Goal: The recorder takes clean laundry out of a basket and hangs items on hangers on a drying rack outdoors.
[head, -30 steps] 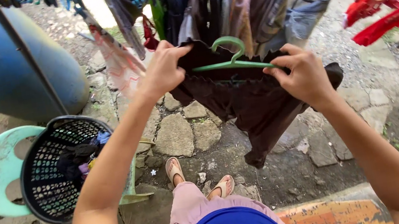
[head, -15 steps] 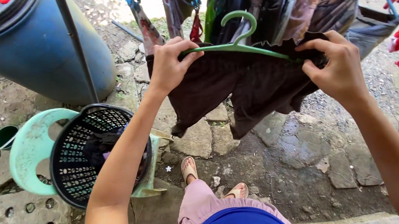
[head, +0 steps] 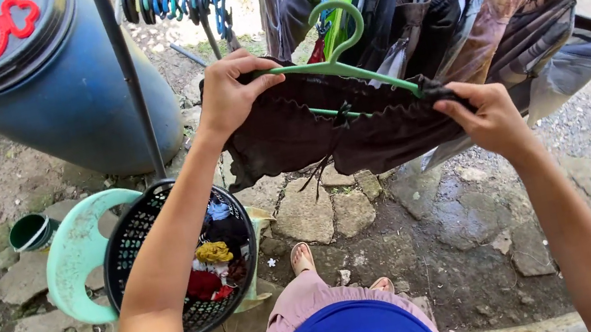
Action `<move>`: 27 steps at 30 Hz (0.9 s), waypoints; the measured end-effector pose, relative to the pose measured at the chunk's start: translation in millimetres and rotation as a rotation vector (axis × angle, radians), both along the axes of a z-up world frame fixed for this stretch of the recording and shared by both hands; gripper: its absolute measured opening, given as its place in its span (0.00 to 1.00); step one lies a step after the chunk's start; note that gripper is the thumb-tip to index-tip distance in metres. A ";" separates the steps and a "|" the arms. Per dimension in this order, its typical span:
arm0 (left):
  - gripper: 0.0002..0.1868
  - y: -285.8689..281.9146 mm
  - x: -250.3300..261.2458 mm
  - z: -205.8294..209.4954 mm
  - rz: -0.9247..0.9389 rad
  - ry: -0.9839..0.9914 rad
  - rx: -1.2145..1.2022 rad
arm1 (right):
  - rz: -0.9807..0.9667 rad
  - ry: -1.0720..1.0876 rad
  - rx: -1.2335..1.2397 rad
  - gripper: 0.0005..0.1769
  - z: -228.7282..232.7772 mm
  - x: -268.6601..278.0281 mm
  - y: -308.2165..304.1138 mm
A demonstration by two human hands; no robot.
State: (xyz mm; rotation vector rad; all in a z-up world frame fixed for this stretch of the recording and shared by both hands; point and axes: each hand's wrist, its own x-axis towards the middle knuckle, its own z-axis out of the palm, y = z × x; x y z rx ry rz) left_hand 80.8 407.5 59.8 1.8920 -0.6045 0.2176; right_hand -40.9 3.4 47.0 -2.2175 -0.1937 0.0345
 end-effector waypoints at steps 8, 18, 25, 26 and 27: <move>0.37 -13.7 53.2 14.1 -0.332 -0.193 0.102 | -0.322 -0.218 0.323 0.11 -4.5 -25.8 2.1; 0.12 -131.1 61.0 6.4 -0.476 0.078 0.247 | -0.557 -0.167 0.126 0.10 26.8 -136.5 -44.8; 0.10 -239.3 17.8 16.0 -0.547 -0.085 0.205 | -0.647 0.034 0.071 0.15 -7.2 -218.8 -114.0; 0.10 -255.5 12.8 13.2 -0.541 -0.264 0.217 | -0.663 0.027 0.073 0.12 -22.7 -232.8 -128.5; 0.10 -272.0 8.1 11.3 -0.552 -0.264 0.213 | -0.674 0.028 0.070 0.12 -26.1 -248.2 -136.7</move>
